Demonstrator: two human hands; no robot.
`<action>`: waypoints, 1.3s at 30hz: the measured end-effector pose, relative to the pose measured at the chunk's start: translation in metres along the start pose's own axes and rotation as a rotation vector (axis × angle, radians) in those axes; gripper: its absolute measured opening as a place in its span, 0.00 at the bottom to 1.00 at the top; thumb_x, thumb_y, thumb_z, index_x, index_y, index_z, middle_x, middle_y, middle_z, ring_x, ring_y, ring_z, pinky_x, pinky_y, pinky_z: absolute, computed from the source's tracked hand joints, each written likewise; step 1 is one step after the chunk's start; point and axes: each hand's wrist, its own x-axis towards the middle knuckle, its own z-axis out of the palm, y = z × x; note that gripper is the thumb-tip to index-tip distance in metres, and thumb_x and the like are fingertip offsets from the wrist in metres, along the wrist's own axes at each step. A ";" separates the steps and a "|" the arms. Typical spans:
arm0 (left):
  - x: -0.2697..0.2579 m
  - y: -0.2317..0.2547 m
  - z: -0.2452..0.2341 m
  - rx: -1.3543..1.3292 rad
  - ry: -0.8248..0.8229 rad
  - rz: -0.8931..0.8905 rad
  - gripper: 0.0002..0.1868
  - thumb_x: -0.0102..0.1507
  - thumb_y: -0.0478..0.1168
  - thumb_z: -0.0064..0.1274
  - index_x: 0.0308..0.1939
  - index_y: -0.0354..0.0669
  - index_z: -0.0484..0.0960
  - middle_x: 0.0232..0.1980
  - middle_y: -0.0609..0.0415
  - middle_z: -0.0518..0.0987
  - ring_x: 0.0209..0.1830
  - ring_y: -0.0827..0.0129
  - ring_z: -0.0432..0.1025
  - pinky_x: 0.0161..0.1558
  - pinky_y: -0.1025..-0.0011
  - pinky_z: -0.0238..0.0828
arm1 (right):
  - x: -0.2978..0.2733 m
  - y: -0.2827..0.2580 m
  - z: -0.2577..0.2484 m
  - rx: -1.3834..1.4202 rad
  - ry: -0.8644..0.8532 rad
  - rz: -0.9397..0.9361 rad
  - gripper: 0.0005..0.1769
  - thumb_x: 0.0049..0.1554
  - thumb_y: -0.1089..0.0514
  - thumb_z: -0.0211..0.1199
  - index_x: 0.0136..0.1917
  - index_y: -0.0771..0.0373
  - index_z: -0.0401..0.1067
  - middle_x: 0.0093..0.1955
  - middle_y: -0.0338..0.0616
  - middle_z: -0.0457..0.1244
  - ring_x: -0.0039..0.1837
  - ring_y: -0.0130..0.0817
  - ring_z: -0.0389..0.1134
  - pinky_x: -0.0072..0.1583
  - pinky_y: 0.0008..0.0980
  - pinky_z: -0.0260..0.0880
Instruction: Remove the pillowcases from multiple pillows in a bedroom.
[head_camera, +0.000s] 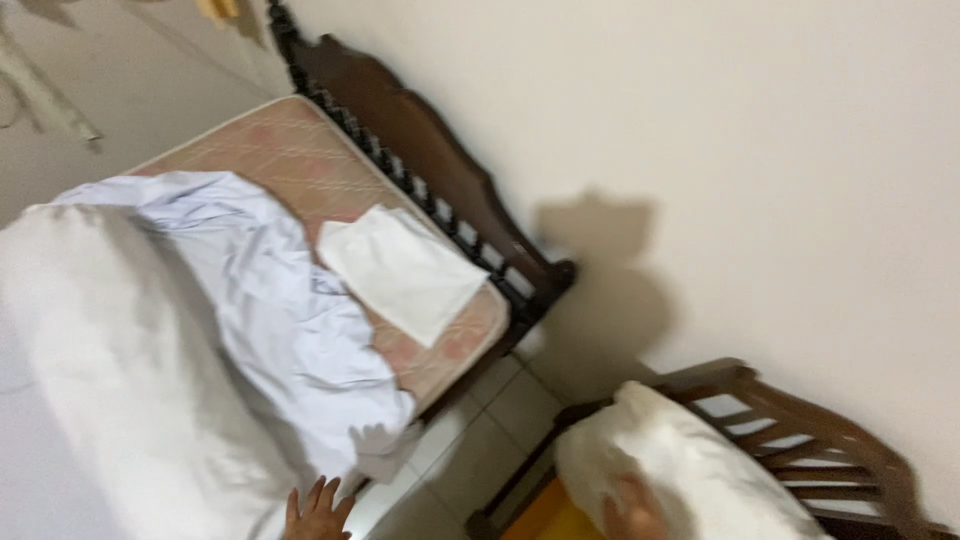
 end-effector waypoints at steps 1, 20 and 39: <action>0.001 -0.020 0.012 -0.005 -0.008 -0.008 0.34 0.68 0.57 0.57 0.74 0.64 0.61 0.83 0.48 0.43 0.84 0.53 0.34 0.76 0.31 0.27 | 0.020 -0.052 -0.003 0.089 -0.082 -0.049 0.24 0.52 0.52 0.68 0.62 0.55 0.75 0.66 0.50 0.65 0.66 0.46 0.69 0.64 0.43 0.71; -0.109 -0.168 -0.118 -0.279 0.788 0.494 0.19 0.52 0.35 0.63 0.47 0.46 0.81 0.55 0.51 0.79 0.58 0.53 0.69 0.61 0.53 0.58 | -0.108 -0.464 0.054 0.637 -0.542 -0.160 0.16 0.58 0.60 0.63 0.60 0.56 0.77 0.58 0.47 0.73 0.58 0.34 0.76 0.59 0.34 0.76; -0.235 -0.098 -0.235 -0.391 1.520 0.607 0.30 0.61 0.62 0.59 0.63 0.55 0.78 0.66 0.55 0.72 0.75 0.61 0.61 0.74 0.33 0.34 | -0.031 -0.593 -0.209 1.199 -0.170 -0.214 0.08 0.57 0.63 0.66 0.50 0.68 0.75 0.42 0.49 0.72 0.42 0.29 0.70 0.45 0.29 0.71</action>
